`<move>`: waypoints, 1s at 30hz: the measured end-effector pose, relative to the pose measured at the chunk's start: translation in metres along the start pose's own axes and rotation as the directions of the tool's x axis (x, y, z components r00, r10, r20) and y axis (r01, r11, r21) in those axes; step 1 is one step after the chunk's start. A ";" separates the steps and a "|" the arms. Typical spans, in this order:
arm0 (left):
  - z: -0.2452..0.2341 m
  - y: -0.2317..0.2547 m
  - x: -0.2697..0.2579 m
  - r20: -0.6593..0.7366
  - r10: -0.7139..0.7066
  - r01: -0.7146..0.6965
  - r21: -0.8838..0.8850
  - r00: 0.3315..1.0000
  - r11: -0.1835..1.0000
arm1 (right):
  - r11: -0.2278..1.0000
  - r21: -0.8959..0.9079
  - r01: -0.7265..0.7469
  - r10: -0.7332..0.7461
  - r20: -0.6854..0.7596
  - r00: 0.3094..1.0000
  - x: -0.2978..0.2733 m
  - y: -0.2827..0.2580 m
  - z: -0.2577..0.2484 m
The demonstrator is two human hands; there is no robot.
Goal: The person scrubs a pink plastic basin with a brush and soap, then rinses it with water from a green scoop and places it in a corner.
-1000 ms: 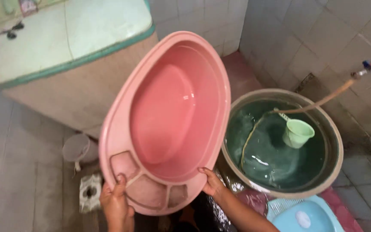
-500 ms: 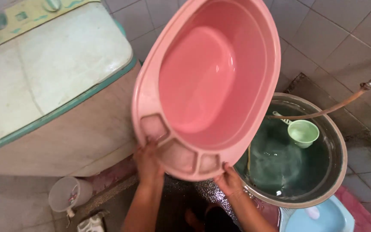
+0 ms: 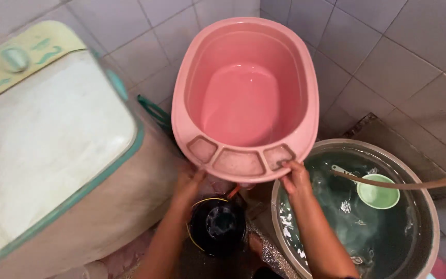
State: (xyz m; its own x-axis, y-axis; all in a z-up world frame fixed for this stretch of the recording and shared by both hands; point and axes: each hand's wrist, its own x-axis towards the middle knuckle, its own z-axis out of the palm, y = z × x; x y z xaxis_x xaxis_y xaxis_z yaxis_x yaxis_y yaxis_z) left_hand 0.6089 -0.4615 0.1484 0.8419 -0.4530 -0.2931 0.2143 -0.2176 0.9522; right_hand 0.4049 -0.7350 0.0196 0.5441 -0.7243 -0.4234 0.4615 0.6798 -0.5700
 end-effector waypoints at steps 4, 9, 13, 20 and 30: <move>-0.039 0.031 0.017 -0.023 0.703 -0.585 0.535 0.711 0.609 | 0.998 -0.060 0.008 -0.008 0.013 1.000 0.062 -0.017 0.027; -0.083 0.079 0.051 0.200 0.843 -0.418 0.908 0.499 0.032 | 0.988 -0.153 -0.007 0.005 -0.014 1.000 0.133 -0.002 0.023; -0.087 0.114 0.065 0.053 0.801 -0.158 0.986 0.596 0.052 | 0.967 -0.244 -0.073 0.053 -0.086 0.995 0.181 0.010 0.016; -0.068 0.136 0.060 -0.243 0.659 -0.018 0.932 0.712 0.363 | 0.963 -0.256 -0.084 0.043 -0.163 0.986 0.275 0.051 -0.037; -0.113 0.073 0.086 -0.163 0.676 0.061 0.983 0.719 0.172 | 0.940 -0.289 -0.184 0.147 -0.145 0.978 0.345 0.048 -0.093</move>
State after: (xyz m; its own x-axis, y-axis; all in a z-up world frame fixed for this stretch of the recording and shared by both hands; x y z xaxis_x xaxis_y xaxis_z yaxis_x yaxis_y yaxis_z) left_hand 0.7523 -0.4188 0.2026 0.8308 -0.3318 0.4468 -0.3983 -0.9152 0.0610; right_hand 0.5498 -0.9628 -0.2192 0.4984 -0.6257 -0.6001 0.1312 0.7386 -0.6612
